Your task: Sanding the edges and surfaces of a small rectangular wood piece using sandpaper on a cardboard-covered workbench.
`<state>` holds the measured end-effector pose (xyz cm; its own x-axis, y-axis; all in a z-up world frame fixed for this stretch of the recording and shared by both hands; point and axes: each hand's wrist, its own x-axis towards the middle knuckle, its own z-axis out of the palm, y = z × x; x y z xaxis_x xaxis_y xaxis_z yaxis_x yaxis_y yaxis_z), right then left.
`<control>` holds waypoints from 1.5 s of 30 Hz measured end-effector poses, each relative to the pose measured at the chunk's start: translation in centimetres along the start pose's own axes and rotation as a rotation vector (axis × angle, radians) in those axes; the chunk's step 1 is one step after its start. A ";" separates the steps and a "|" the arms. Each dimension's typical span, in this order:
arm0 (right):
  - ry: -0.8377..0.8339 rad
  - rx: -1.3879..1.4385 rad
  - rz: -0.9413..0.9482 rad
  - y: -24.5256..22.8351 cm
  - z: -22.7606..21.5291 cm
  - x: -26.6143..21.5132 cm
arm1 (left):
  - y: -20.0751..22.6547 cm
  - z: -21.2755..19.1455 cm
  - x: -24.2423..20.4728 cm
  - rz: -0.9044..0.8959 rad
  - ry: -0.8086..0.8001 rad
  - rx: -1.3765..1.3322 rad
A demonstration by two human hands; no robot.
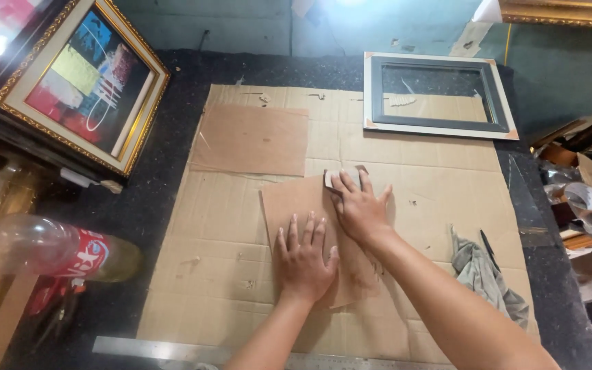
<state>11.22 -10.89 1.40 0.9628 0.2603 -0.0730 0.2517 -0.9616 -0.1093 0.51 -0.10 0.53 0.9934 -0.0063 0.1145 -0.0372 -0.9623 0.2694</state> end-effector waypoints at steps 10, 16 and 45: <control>-0.108 -0.016 0.019 0.1 -2.3 -8.5 | 0.1 -0.2 0.0 -0.005 -0.019 -0.008; 0.060 -0.039 -0.051 1.6 1.0 -11.9 | 0.3 -0.2 -0.1 -0.011 0.147 -0.108; -0.136 0.173 0.033 -0.9 -3.5 -1.0 | 0.0 1.2 0.0 0.033 0.257 -0.019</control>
<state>10.35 -10.55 5.05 0.9450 0.2497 -0.2115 0.1883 -0.9436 -0.2724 0.68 -0.38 -0.60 0.9314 0.0342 0.3624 -0.0735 -0.9575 0.2791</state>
